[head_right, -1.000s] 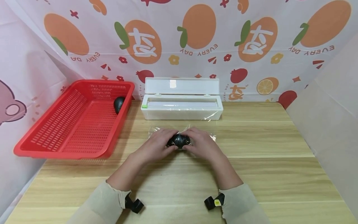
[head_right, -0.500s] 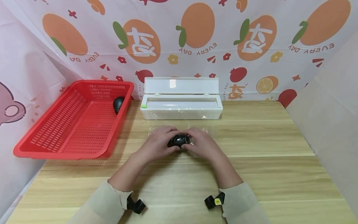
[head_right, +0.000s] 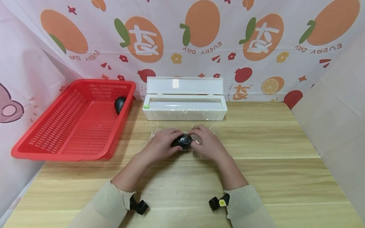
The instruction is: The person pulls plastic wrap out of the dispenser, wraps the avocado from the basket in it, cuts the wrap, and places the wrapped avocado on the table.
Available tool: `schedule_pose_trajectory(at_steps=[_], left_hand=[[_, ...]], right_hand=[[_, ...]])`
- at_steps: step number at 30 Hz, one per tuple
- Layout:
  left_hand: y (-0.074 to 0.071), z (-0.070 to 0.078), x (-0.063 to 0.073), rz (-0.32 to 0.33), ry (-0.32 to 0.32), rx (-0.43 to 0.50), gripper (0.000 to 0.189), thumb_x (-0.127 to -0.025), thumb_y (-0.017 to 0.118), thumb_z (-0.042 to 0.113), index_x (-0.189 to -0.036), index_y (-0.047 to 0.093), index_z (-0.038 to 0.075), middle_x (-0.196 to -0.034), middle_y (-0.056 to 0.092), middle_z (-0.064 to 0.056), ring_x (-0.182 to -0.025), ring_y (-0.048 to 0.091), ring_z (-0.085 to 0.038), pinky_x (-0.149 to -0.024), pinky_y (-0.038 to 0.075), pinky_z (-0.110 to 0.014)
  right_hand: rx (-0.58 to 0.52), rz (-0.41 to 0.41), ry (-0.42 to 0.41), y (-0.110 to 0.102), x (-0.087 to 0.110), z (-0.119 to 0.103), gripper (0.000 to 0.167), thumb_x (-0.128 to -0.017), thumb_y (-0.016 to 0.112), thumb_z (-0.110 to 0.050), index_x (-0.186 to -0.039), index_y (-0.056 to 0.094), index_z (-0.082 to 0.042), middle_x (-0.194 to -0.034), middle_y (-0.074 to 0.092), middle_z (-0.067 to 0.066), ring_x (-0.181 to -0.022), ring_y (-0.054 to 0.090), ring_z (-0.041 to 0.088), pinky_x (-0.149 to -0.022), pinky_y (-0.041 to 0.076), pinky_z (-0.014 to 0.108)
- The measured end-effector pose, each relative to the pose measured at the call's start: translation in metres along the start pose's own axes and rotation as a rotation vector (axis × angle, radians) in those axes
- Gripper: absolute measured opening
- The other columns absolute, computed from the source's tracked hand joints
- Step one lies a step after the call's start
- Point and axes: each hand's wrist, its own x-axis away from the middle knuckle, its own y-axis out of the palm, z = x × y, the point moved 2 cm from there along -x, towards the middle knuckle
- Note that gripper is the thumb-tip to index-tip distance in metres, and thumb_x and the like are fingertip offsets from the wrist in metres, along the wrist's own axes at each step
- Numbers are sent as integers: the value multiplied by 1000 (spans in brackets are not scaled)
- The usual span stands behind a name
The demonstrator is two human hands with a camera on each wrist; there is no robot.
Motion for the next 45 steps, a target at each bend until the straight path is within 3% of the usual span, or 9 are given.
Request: schedule_pose_trajectory(at_steps=[5,13,18,23,28,32,35,42,45], left_hand=[[-1,-1,-1,-7,-4,9,46,-87,76,29,-128,63,13,-127,64,-6,-121,57,-26,-99,44,-48],[-1,-2,0,-8,-12,23,48,-88,74,30,-131,62,11,-130,62,-7,-124,56,-27,-101,44,-50],[1,-4,0,-7,-11,-4,50,-91,70,32,-134,59,10,-133,62,-8,-124,55,-28,-103,44,-50],[2,-5,-1,-19,-50,19,51,-93,68,33,-136,54,10,-132,62,-8,-119,57,-28,-102,44,-48],[2,-7,-1,-6,-49,40,39,-93,68,32,-126,59,13,-125,66,-5,-115,59,-25,-99,45,-45],[2,-8,-1,-7,-46,41,35,-95,65,33,-125,60,16,-123,67,-2,-113,60,-23,-97,45,-45],[2,-9,-2,-9,-53,42,34,-97,62,33,-127,59,17,-123,67,-1,-112,60,-23,-95,45,-45],[5,-13,-4,15,-14,42,25,-99,59,29,-119,60,15,-113,66,-1,-107,62,-23,-93,49,-44],[6,-15,-4,11,-18,33,29,-99,58,29,-123,59,12,-122,65,-5,-114,62,-25,-99,47,-45]], right_hand=[[32,30,-27,1,-2,3,26,-82,72,-6,-107,70,-14,-110,67,1,-107,62,22,-96,50,44],[50,29,19,0,-2,8,18,-88,69,-7,-104,72,-14,-107,73,3,-106,67,25,-93,52,47],[51,40,16,0,-2,10,15,-91,65,-10,-103,74,-13,-115,71,5,-112,64,28,-97,50,47],[64,80,-3,0,-1,10,19,-92,61,-13,-107,74,-11,-124,65,6,-120,59,29,-101,47,49],[55,115,-87,1,-2,2,24,-90,68,-19,-113,71,-12,-119,66,5,-116,60,26,-100,47,46],[79,87,-197,4,-5,-6,34,-85,77,-25,-115,70,-12,-118,66,5,-113,61,25,-100,48,44],[88,67,-228,7,-7,-9,41,-80,82,-25,-115,69,-11,-117,66,5,-112,61,24,-99,49,43],[92,54,-170,11,-10,-9,45,-77,85,-22,-117,68,-12,-117,66,4,-111,62,23,-99,49,41],[84,38,-139,12,-12,-10,44,-79,84,-23,-118,68,-12,-118,66,3,-112,62,23,-98,50,41]])
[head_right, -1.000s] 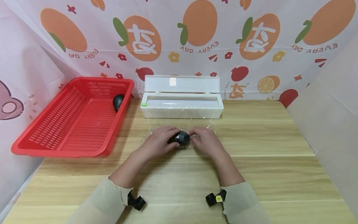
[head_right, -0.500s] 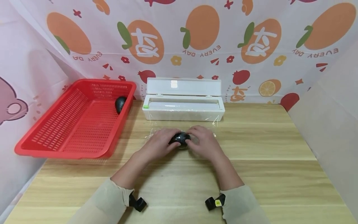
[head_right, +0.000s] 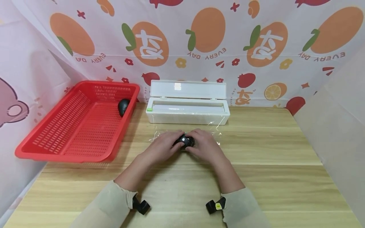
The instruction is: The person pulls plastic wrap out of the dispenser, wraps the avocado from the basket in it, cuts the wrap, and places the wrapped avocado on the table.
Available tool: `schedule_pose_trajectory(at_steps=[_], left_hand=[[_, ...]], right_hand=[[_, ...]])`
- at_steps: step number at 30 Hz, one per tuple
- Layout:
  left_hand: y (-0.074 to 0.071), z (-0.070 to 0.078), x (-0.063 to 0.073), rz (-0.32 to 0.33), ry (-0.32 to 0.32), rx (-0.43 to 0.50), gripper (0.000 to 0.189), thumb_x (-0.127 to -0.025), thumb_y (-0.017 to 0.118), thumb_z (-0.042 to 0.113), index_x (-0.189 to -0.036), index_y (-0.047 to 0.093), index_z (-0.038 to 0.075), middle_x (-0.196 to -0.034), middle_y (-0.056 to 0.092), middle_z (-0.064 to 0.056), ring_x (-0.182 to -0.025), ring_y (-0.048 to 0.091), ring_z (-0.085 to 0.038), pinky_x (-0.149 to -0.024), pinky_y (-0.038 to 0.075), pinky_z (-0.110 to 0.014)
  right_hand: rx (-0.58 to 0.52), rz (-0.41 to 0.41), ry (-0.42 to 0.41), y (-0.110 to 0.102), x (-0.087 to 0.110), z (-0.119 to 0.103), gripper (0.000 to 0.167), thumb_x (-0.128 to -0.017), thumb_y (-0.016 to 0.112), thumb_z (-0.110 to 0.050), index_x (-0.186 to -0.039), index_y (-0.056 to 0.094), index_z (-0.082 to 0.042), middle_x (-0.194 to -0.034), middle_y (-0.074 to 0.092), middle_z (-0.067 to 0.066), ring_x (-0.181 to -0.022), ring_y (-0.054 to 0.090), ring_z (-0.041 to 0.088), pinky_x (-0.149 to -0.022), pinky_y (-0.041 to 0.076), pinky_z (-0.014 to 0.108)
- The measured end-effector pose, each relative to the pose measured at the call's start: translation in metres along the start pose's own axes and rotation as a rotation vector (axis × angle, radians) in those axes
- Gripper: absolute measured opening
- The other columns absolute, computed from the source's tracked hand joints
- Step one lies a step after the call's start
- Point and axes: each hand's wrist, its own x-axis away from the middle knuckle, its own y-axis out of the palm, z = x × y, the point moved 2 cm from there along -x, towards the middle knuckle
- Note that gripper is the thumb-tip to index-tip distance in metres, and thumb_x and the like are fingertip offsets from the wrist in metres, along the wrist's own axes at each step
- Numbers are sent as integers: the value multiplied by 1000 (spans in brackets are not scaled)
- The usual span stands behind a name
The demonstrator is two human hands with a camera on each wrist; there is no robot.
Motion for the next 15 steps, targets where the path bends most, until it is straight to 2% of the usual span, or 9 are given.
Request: schedule_pose_trajectory(at_steps=[4,7,12,15], left_hand=[[-1,-1,2,-14,-39,2,44,-99,58,32,-137,54,9,-140,57,-11,-128,55,-28,-107,41,-47],[-2,-2,3,5,-40,-8,48,-98,60,32,-139,53,8,-142,54,-13,-131,52,-29,-109,40,-47],[-4,-2,1,77,-1,-42,41,-93,68,33,-127,62,12,-127,60,-8,-120,54,-27,-99,46,-46],[-4,-3,1,96,6,-49,43,-88,74,33,-125,64,15,-121,61,-5,-115,56,-25,-92,47,-45]], right_hand=[[-18,-36,58,1,-2,1,44,-80,83,-22,-120,67,-13,-118,65,2,-112,62,22,-98,50,42],[-26,-66,101,1,-4,2,43,-81,81,-23,-121,66,-13,-119,64,3,-112,62,23,-98,50,43],[-55,-101,154,-1,-8,6,43,-83,79,-24,-123,65,-14,-122,63,4,-116,60,24,-100,48,45],[-79,-112,185,-2,-10,7,44,-85,77,-27,-126,63,-15,-124,63,4,-119,58,25,-103,46,47]])
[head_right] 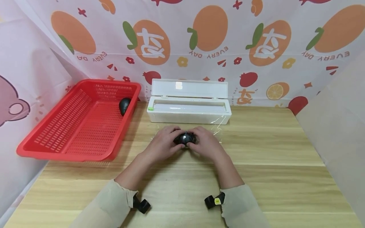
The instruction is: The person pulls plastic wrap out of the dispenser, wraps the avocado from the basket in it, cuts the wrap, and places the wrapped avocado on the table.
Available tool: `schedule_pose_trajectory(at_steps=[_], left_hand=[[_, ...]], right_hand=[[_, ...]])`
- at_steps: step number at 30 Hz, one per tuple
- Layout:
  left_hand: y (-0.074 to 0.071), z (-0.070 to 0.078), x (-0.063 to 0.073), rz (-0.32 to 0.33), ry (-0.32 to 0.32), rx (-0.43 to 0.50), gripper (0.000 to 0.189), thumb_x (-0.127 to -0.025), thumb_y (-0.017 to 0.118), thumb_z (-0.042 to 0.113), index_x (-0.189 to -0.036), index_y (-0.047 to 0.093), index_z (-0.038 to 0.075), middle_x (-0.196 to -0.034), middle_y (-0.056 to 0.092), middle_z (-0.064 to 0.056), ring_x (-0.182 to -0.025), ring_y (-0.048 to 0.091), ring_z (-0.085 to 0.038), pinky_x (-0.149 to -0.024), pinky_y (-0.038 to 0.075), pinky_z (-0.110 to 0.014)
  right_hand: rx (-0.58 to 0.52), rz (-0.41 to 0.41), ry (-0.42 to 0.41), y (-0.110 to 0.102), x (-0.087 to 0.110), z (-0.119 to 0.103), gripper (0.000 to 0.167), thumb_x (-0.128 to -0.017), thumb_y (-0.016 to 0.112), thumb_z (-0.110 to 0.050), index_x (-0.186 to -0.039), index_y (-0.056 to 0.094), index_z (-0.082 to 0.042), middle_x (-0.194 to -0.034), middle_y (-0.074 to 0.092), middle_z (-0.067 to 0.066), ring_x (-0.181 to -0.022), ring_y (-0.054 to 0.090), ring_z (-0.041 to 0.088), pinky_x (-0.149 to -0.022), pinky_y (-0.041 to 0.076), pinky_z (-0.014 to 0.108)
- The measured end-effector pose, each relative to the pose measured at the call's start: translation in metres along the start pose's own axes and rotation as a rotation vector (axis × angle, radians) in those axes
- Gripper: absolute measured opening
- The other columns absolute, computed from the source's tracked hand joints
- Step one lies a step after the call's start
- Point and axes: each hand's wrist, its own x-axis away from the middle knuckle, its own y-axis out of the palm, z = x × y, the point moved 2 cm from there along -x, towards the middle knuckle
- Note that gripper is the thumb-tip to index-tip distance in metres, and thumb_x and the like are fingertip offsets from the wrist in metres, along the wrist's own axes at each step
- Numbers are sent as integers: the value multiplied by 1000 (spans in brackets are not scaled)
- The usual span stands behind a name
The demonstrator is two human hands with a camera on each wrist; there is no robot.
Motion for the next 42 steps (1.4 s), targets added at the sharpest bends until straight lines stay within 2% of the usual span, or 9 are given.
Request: schedule_pose_trajectory(at_steps=[4,14,18,24,29,32,36,38,42], left_hand=[[1,-1,0,-12,-13,-13,50,-85,77,32,-130,61,15,-124,61,-5,-118,56,-25,-94,46,-46],[1,-5,-4,-34,-25,-14,47,-91,71,29,-134,60,15,-126,61,-6,-119,56,-27,-96,46,-46],[1,-7,-5,-53,-34,-17,49,-92,70,31,-136,58,14,-128,61,-8,-121,55,-28,-99,45,-47],[3,-11,-7,-74,-41,-11,49,-94,66,34,-138,56,15,-131,60,-6,-123,54,-27,-98,45,-48],[1,-15,-7,-98,-55,72,56,-92,69,36,-140,53,13,-132,62,-4,-125,55,-24,-104,42,-46],[-7,-15,-8,-77,-52,104,57,-89,73,29,-139,53,10,-132,62,-6,-124,55,-24,-106,42,-42],[-22,-8,-10,21,-40,122,50,-83,73,10,-132,60,6,-126,63,-9,-119,56,-25,-103,45,-40],[-25,-2,-11,58,-28,151,46,-81,73,4,-126,63,4,-119,65,-10,-112,59,-24,-98,49,-38],[-21,7,-12,47,-46,224,40,-80,76,0,-119,67,2,-113,66,-11,-106,63,-23,-93,53,-37]], right_hand=[[-20,-2,13,-2,-1,0,46,-87,75,-29,-129,62,-16,-126,63,4,-122,57,27,-104,44,50],[9,18,31,-2,-1,3,51,-91,68,-36,-137,57,-18,-137,59,6,-129,52,30,-107,41,52],[45,87,-20,-3,-1,4,46,-90,70,-34,-132,61,-18,-140,56,6,-132,49,30,-109,40,51],[78,156,-182,1,-4,0,36,-84,79,-24,-117,70,-13,-125,63,6,-119,58,25,-102,47,44],[84,158,-196,4,-4,2,36,-83,80,-20,-117,70,-14,-121,65,4,-115,60,23,-100,49,41],[89,155,-179,4,-4,2,37,-83,80,-21,-118,69,-15,-122,64,4,-116,60,23,-100,49,42],[93,149,-155,3,-3,2,38,-83,80,-21,-119,69,-16,-123,64,3,-116,60,24,-100,49,43],[90,149,-154,3,-3,2,38,-83,80,-21,-119,69,-15,-122,65,3,-116,60,24,-100,49,43],[86,154,-163,3,-4,2,37,-83,81,-20,-118,69,-15,-121,65,3,-115,61,23,-100,49,41]])
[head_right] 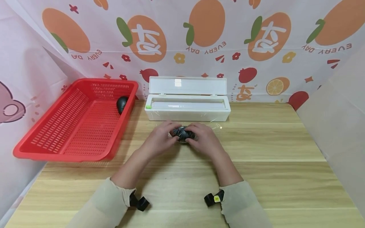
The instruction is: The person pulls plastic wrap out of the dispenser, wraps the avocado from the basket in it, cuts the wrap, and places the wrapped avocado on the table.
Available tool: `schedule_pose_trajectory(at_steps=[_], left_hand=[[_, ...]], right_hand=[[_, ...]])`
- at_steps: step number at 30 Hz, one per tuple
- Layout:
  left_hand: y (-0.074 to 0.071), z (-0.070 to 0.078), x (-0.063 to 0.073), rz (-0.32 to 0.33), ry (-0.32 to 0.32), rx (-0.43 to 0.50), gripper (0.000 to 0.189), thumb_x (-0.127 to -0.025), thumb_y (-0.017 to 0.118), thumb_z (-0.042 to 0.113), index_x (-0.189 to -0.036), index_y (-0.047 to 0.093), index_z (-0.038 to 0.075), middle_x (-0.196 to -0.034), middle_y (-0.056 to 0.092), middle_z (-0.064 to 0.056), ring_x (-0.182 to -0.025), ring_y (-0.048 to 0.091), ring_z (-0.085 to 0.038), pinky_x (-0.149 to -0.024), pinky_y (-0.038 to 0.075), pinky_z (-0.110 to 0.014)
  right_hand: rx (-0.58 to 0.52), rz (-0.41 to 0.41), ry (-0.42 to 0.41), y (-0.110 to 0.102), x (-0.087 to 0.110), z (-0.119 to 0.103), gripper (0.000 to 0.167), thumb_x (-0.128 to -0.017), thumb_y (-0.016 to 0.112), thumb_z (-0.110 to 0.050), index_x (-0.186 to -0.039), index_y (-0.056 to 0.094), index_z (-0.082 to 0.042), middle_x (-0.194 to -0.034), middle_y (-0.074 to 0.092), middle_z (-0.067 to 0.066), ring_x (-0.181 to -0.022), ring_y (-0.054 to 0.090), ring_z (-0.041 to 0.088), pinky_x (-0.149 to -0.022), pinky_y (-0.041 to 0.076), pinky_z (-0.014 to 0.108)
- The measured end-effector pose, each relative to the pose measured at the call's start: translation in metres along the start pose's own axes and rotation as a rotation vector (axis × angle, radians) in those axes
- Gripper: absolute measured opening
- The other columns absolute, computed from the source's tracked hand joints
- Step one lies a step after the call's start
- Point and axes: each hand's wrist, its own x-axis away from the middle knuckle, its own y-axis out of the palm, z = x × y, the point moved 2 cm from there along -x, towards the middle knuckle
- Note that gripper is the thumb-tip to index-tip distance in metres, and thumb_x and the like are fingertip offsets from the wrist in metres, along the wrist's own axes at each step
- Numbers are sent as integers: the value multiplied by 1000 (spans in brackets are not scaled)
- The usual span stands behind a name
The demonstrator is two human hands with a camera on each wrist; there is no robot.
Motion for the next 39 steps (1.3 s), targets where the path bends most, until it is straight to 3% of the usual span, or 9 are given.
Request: schedule_pose_trajectory(at_steps=[3,7,16,19,25,28,32,39], left_hand=[[9,-1,1,-27,-45,10,39,-81,78,1,-118,67,3,-113,64,-9,-106,62,-22,-95,52,-36],[17,-5,1,-14,-98,-3,43,-79,80,3,-120,67,2,-112,60,-9,-108,60,-23,-98,50,-36],[19,-18,-1,0,-266,58,45,-78,84,13,-119,69,7,-114,59,-8,-110,55,-25,-97,48,-40],[20,-21,-1,1,-250,27,46,-80,83,18,-122,67,7,-116,61,-8,-110,54,-25,-96,47,-40],[21,-24,0,53,-114,-71,38,-84,79,23,-117,68,9,-113,65,-7,-106,52,-26,-92,46,-39],[20,-25,1,69,-76,-108,39,-84,79,27,-117,69,9,-113,66,-5,-104,52,-25,-89,46,-38],[20,-26,2,40,-68,-142,46,-82,81,32,-121,68,10,-116,65,-5,-102,51,-24,-88,45,-37],[22,-31,1,31,-85,-138,46,-79,81,11,-123,67,10,-118,64,-7,-102,51,-25,-91,46,-38]], right_hand=[[-7,3,-9,-1,0,0,36,-83,81,-19,-117,70,-14,-120,65,3,-114,61,23,-100,49,41],[-12,-3,-11,-2,1,-1,36,-83,80,-18,-117,70,-13,-121,65,3,-115,61,23,-100,49,41],[-11,-33,37,-3,-2,-1,37,-84,79,-20,-119,69,-15,-124,64,3,-118,59,25,-102,48,44],[-12,-51,73,-3,-2,-1,37,-87,76,-22,-122,68,-16,-127,63,4,-122,57,26,-104,46,45],[-28,-70,126,-2,-3,1,38,-92,70,-24,-128,63,-15,-132,62,5,-127,55,26,-108,42,46],[-40,-72,151,-2,-4,2,41,-93,69,-25,-131,59,-15,-132,62,5,-126,55,26,-107,43,47],[-50,-65,172,-1,-5,4,39,-93,68,-26,-129,59,-14,-130,63,6,-124,56,27,-106,43,47],[-59,-37,150,1,-6,7,36,-92,69,-27,-126,64,-15,-137,57,6,-129,53,29,-108,41,49]])
